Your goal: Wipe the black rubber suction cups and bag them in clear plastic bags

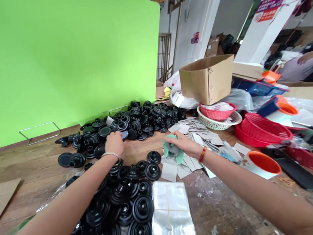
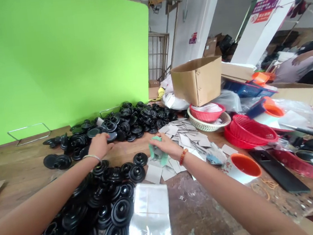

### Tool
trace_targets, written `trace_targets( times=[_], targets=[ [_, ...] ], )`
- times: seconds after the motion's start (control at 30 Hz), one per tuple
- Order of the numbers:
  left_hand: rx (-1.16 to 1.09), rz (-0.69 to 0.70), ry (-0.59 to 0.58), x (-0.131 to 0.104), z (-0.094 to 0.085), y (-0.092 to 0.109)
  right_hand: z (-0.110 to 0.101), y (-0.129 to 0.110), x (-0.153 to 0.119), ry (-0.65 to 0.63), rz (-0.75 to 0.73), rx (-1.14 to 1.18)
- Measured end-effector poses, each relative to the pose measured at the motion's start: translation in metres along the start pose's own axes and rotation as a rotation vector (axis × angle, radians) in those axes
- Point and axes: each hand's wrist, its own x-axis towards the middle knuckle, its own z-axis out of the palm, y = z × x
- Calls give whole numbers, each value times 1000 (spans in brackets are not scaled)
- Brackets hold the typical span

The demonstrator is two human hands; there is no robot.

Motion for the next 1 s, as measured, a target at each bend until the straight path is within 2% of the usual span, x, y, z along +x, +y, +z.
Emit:
trace_targets(
  times=[0.07, 0.17, 0.27, 0.33, 0.47, 0.6, 0.67, 0.7, 0.77, 0.87, 0.93, 1.0],
  targets=[
    [54, -77, -20, 15, 0, -17, 1, -1, -1, -46, -8, 51],
    [70, -105, -91, 25, 6, -33, 2, -1, 1, -76, -32, 99],
    [25, -97, -116, 25, 5, -38, 0, -1, 2, -67, -68, 124],
    [-37, -96, -98, 21, -4, -36, -1, -4, -1, -52, -96, 133],
    [-247, -45, -18, -3, -26, -15, 11, -21, -20, -4, -282, 12],
    [-560, 167, -55, -54, -34, 25, 53, -41, -51, 128, -589, -219],
    [-677, 276, -104, -83, -32, 42, 75, -45, -62, 62, -723, -249],
    [-718, 310, -118, -96, -30, 48, 83, -46, -65, 14, -739, -237],
    [-783, 345, -154, -119, -28, 55, 92, -46, -66, 19, -635, -163],
    [-846, 380, -206, -145, -28, 57, 91, -47, -57, 141, -237, 124],
    [-840, 428, -152, -156, -30, 58, 86, -50, -53, 66, 23, 379],
    [-779, 516, -42, -162, -33, 58, 81, -53, -56, -81, 161, 537]
  ],
)
